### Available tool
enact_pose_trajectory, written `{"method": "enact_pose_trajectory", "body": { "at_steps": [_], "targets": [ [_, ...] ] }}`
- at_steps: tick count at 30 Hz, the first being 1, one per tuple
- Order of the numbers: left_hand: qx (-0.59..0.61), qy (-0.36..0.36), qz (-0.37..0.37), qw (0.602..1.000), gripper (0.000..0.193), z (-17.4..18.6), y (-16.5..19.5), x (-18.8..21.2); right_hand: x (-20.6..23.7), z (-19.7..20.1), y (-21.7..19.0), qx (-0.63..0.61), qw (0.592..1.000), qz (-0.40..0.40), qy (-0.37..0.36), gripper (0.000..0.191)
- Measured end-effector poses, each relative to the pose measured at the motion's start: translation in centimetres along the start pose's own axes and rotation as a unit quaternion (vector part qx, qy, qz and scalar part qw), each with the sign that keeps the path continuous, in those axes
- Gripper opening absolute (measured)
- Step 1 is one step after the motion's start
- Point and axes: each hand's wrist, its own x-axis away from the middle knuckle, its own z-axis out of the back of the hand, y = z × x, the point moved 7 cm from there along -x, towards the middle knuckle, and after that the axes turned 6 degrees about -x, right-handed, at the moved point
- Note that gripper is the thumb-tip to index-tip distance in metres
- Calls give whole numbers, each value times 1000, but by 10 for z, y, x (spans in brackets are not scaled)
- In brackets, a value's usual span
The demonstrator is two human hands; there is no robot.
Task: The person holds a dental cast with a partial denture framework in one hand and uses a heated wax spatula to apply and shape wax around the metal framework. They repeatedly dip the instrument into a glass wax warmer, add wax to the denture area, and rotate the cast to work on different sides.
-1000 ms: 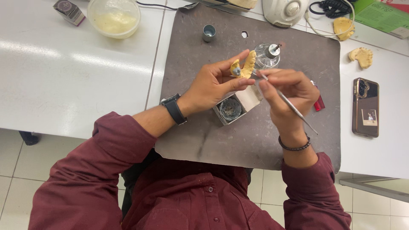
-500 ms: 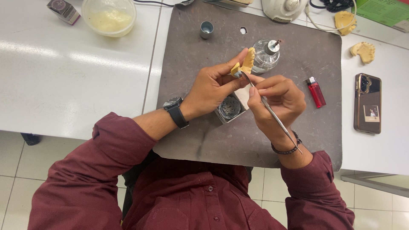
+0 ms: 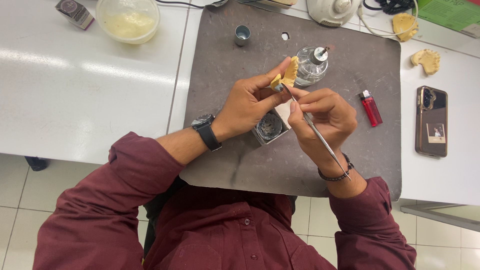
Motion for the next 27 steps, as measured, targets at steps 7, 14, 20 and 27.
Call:
{"method": "enact_pose_trajectory", "body": {
  "at_steps": [7,14,20,27],
  "targets": [
    [-21,-1,-2,1000,64,1,-1,-1,-2,-2,0,3,1000,2,-8,18],
    [-8,0,2,1000,64,1,0,-1,-2,-2,0,-4,1000,-1,-12,17],
    [-11,0,7,1000,64,0,0,-1,-2,-1,0,1,1000,-4,-9,16],
    [-6,-2,0,1000,64,0,1,-1,-1,-2,0,0,1000,-11,-12,18]
  ]
}}
